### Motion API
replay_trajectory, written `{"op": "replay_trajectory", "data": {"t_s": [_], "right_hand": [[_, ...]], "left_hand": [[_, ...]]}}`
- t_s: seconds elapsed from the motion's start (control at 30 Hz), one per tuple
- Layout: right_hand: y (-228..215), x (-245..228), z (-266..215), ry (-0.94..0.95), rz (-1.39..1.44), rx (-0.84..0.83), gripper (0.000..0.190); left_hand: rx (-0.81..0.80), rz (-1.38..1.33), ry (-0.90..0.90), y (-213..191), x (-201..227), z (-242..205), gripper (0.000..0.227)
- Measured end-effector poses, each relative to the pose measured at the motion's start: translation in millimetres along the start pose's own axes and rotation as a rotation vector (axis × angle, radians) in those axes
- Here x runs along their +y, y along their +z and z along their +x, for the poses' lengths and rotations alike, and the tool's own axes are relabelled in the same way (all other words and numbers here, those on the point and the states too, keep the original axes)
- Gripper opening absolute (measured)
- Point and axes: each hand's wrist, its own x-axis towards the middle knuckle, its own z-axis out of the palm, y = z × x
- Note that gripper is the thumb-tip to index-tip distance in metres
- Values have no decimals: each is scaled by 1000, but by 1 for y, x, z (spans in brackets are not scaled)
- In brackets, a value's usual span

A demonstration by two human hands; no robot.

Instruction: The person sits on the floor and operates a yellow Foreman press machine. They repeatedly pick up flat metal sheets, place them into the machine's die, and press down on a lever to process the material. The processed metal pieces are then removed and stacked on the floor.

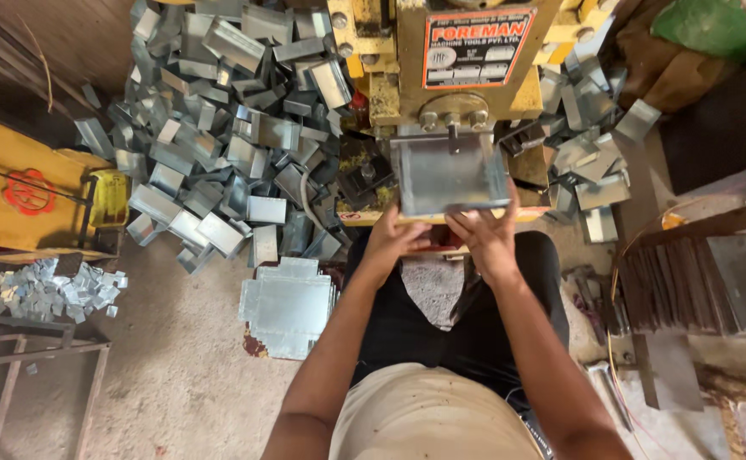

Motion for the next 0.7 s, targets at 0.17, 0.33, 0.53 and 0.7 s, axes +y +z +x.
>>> {"op": "replay_trajectory", "data": {"t_s": [0.17, 0.33, 0.53, 0.7], "right_hand": [[4, 7, 31, 30, -306, 166, 89], [-10, 3, 41, 11, -496, 180, 80], [-34, 6, 45, -100, -624, 247, 81], [-29, 6, 49, -154, -641, 264, 85]], "left_hand": [[211, 153, 311, -10, -42, 57, 49], [243, 190, 384, -17, -38, 60, 51], [387, 323, 495, -26, -56, 66, 48], [301, 246, 695, -33, -85, 83, 49]]}}
